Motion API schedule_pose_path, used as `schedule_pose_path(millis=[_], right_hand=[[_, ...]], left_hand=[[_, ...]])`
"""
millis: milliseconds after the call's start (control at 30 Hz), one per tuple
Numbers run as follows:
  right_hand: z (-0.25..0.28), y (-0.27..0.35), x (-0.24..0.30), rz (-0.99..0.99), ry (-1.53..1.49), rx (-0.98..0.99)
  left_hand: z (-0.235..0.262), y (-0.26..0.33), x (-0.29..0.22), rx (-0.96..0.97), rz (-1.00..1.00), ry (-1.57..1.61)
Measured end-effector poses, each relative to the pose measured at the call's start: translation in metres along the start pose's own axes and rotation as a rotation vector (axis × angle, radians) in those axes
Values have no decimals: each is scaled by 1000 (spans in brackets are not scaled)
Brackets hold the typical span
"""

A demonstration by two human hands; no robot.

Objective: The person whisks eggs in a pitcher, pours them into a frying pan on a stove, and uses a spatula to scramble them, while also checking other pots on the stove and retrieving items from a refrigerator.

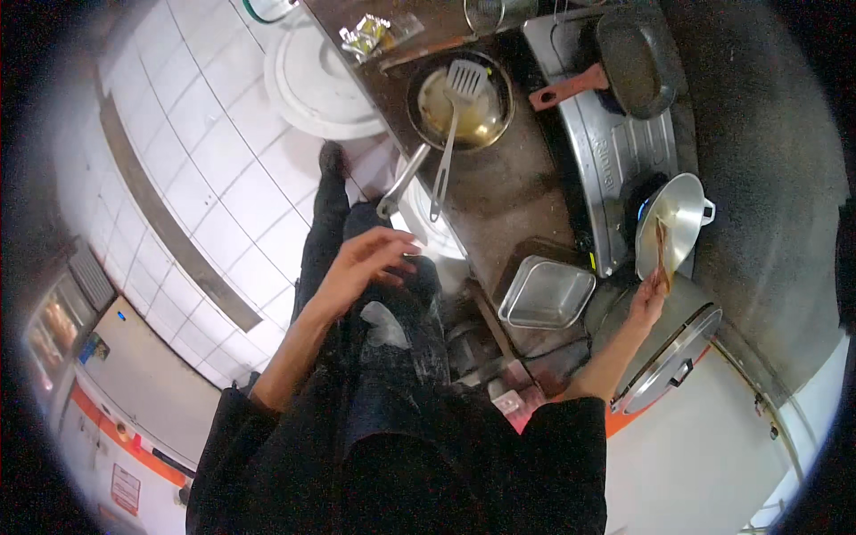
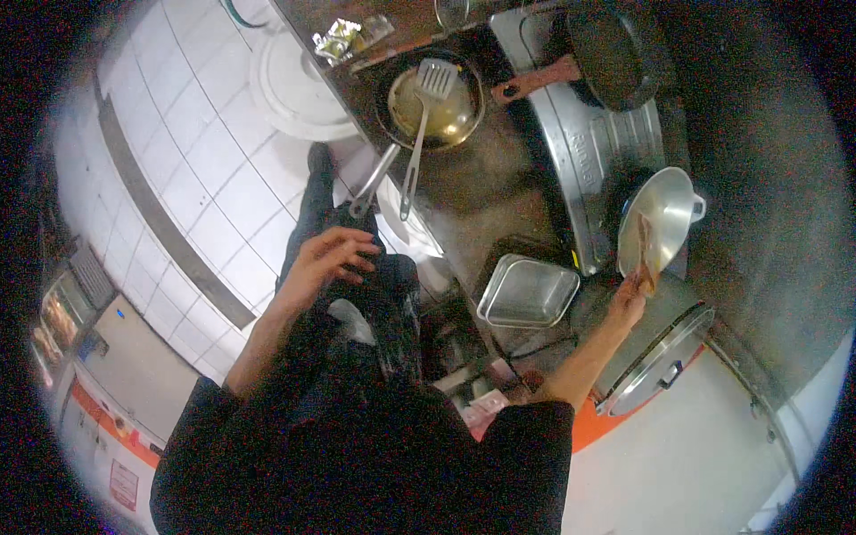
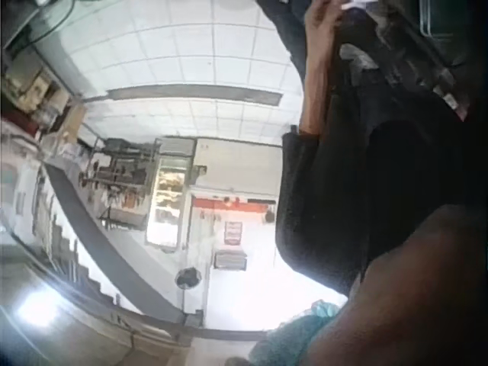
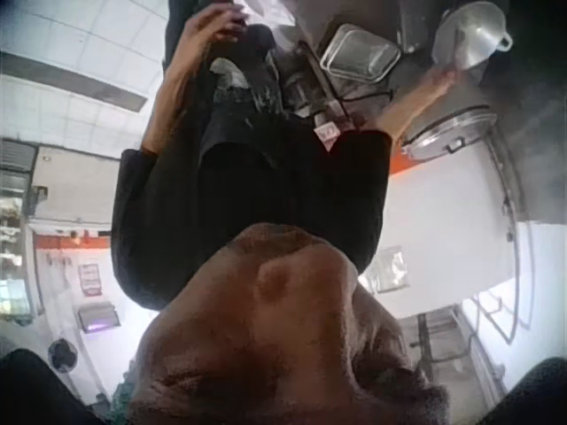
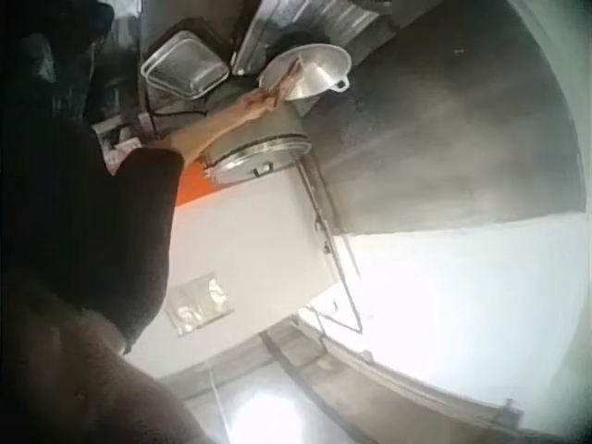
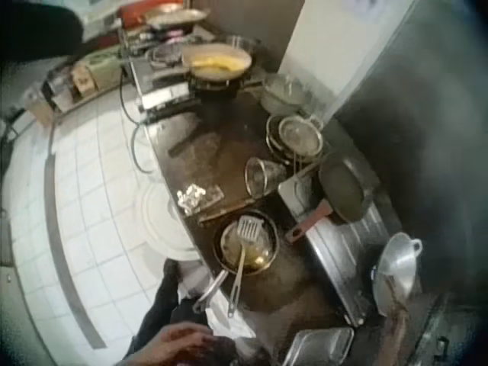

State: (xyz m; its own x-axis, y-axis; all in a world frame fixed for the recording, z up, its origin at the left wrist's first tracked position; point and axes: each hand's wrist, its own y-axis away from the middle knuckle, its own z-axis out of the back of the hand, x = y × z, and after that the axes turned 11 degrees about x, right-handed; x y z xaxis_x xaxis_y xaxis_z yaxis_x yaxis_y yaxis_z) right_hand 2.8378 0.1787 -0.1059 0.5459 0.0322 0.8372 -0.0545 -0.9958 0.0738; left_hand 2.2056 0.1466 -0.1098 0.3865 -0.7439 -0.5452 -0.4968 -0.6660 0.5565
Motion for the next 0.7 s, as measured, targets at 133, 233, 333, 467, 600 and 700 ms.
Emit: schedule_pose_path(millis=[133, 233, 333, 467, 600, 700], right_hand=[[-57, -31, -41, -24, -25, -358], [-108, -10, -91, 97, 395, -481], [-202, -8, -156, -26, 85, -424], [-403, -17, -232, -186, 261, -279], [-529, -71, -302, -200, 437, 62], [-619, -147, -353, 48, 704, 211]], left_hand=[[41, 37, 3, -419, -146, -67], [107, 63, 45, -709, -192, -233], [193, 112, 121, -1040, -239, -255], [284, 193, 190, -1262, -3, -590], [332, 223, 152, -1299, 25, -640], [374, 227, 75, -1206, -160, -283]])
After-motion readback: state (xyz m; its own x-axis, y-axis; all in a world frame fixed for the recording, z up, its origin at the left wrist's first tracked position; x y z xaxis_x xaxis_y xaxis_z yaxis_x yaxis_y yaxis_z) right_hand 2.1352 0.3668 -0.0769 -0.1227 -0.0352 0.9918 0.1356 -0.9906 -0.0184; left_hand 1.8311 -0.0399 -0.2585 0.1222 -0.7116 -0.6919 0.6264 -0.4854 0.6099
